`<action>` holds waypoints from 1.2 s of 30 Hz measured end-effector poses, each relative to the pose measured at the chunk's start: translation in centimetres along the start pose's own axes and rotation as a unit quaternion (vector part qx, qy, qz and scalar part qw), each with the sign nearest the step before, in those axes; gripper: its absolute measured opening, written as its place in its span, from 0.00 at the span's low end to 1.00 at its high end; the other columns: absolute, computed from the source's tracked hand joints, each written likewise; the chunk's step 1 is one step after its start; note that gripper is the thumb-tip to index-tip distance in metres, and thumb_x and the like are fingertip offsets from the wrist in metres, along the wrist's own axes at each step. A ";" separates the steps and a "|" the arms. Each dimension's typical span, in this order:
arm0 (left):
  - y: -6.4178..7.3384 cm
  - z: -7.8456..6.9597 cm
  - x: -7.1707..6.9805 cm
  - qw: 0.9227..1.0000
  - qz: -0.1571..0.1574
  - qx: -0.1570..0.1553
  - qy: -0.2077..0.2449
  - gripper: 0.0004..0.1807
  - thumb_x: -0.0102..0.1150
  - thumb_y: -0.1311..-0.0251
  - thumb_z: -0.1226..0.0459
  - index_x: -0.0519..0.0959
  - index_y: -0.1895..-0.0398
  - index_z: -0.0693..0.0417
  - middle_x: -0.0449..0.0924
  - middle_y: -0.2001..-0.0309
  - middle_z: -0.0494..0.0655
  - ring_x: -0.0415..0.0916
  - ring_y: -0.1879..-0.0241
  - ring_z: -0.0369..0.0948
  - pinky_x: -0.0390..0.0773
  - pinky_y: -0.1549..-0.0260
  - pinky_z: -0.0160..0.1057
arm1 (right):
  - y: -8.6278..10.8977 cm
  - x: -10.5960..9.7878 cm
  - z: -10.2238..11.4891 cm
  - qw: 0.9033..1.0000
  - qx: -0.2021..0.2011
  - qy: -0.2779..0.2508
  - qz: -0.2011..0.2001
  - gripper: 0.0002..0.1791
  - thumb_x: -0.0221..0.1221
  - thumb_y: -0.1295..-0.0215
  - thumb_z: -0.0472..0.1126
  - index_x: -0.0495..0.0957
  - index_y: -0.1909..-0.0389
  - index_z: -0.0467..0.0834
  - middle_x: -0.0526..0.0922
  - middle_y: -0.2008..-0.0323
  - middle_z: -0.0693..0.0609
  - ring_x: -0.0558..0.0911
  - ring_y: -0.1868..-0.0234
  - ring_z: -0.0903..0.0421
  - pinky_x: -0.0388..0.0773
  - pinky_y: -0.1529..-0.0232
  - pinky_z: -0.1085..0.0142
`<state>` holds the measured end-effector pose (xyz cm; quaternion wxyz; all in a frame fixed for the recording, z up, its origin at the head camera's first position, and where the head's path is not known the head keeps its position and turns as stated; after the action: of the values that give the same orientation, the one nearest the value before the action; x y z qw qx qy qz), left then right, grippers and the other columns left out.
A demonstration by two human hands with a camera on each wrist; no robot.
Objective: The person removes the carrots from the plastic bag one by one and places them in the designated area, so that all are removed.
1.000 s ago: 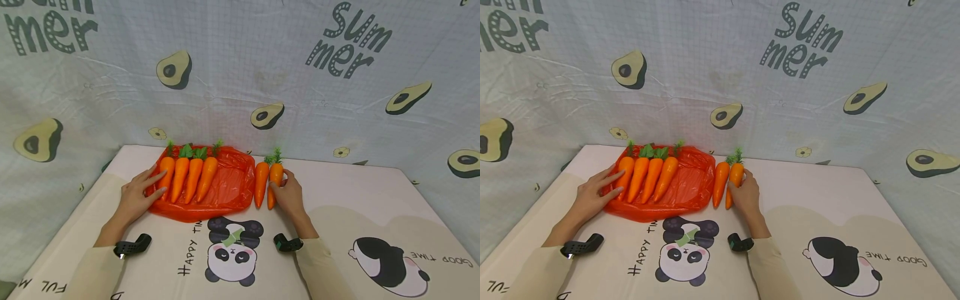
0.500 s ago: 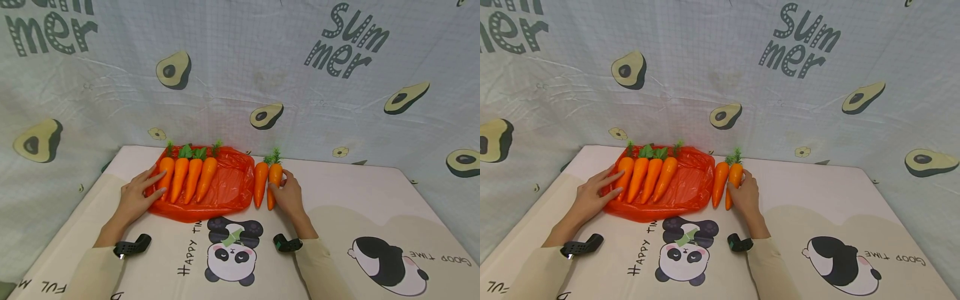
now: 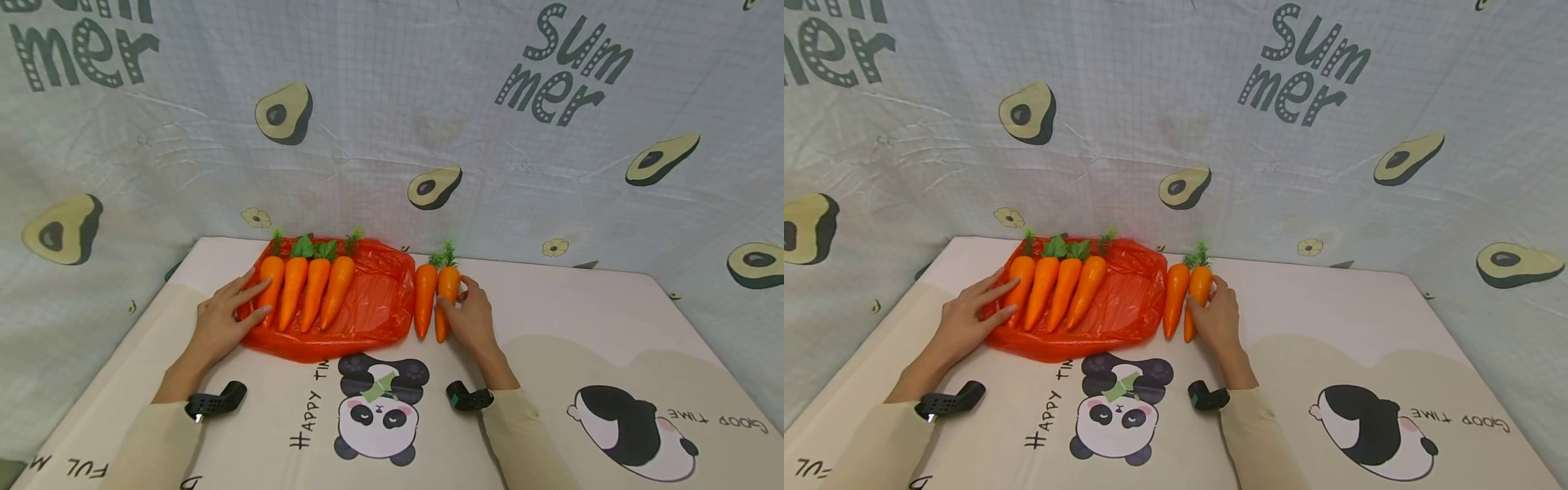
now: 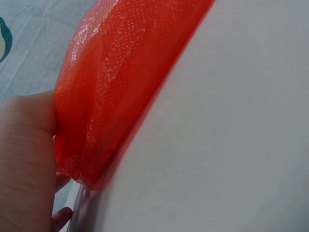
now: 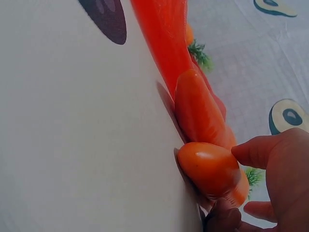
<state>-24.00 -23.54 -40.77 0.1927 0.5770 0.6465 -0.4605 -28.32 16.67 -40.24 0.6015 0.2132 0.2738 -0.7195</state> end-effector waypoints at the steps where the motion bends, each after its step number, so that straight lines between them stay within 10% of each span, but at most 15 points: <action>1: 0.0 0.0 0.0 1.000 0.000 0.000 0.000 0.30 0.60 0.39 0.54 0.70 0.35 0.56 0.56 0.30 0.64 0.52 0.35 0.64 0.53 0.50 0.65 | 0.0 0.0 0.0 1.000 0.000 0.002 -0.001 0.37 0.57 0.39 0.45 0.59 0.32 0.34 0.71 0.60 0.41 0.71 0.62 0.48 0.75 0.66 0.61; 36: 0.0 -0.1 -0.2 1.000 0.007 -0.007 0.001 0.30 0.60 0.38 0.53 0.70 0.35 0.56 0.56 0.30 0.63 0.52 0.35 0.63 0.53 0.50 0.65 | 0.1 -1.2 3.1 1.000 -0.009 -0.020 -0.020 0.33 0.58 0.35 0.45 0.61 0.32 0.39 0.72 0.52 0.40 0.71 0.62 0.48 0.74 0.63 0.61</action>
<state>-23.87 -23.55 -40.57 0.1997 0.5806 0.6459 -0.4537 -27.93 15.54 -37.08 0.5947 0.1878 0.2722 -0.7328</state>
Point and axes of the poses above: each hand's wrist, its own y-axis away from the middle knuckle, its own x-axis out of the palm, z = x × y, the point moved 6 cm from there along -y, towards the middle knuckle
